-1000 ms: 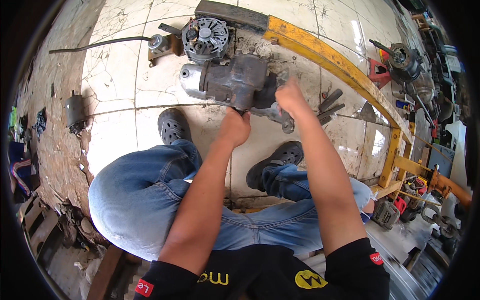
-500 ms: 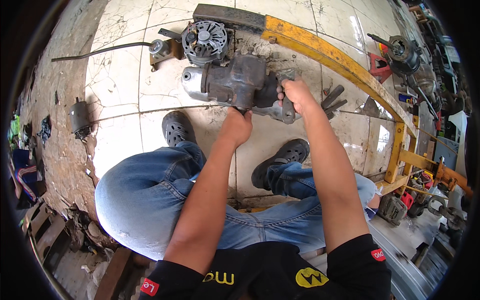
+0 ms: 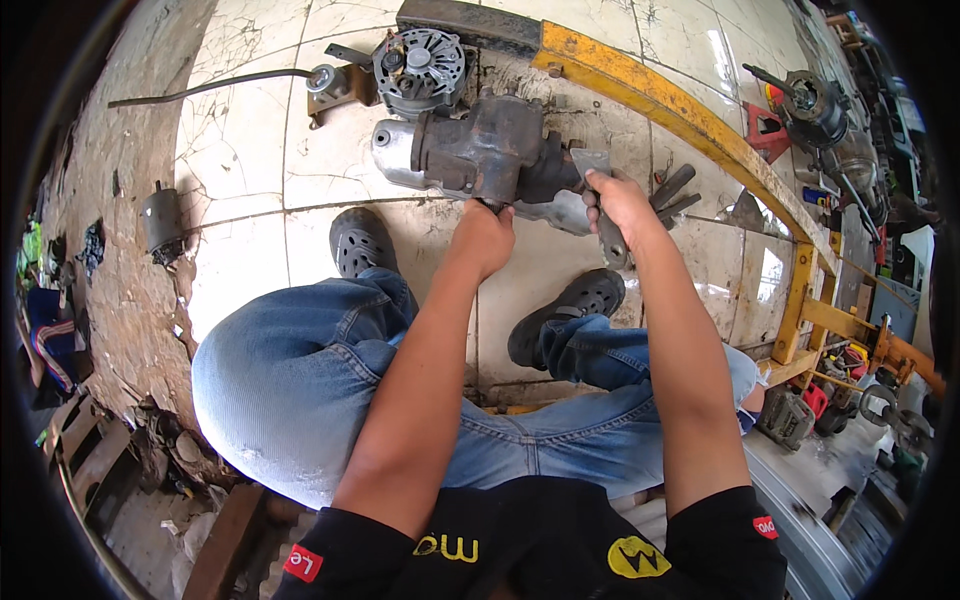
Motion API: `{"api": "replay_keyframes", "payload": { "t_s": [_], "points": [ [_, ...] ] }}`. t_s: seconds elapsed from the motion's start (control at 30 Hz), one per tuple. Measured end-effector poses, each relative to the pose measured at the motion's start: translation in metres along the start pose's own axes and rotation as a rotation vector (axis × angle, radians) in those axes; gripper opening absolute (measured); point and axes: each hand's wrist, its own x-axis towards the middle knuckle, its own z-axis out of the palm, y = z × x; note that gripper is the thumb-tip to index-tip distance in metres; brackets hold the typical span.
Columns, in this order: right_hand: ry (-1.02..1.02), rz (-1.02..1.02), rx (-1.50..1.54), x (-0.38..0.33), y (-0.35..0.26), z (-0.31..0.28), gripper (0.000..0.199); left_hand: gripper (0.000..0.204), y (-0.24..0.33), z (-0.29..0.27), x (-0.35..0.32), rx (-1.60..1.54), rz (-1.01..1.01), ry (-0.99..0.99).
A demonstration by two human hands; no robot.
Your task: The person sits on the floor and uses a wrench and screwdriver to tighten bolts on a silver engine casing. They then pick up a dark metal component and attach it to the casing, securing it with additional bolts.
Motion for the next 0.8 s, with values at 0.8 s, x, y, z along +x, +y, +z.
{"api": "replay_keyframes", "payload": {
  "t_s": [0.8],
  "points": [
    [-0.015, -0.016, -0.092, 0.008, -0.003, 0.020, 0.023, 0.052, -0.001, -0.002, 0.001, -0.013, 0.000, -0.025]
  ]
}}
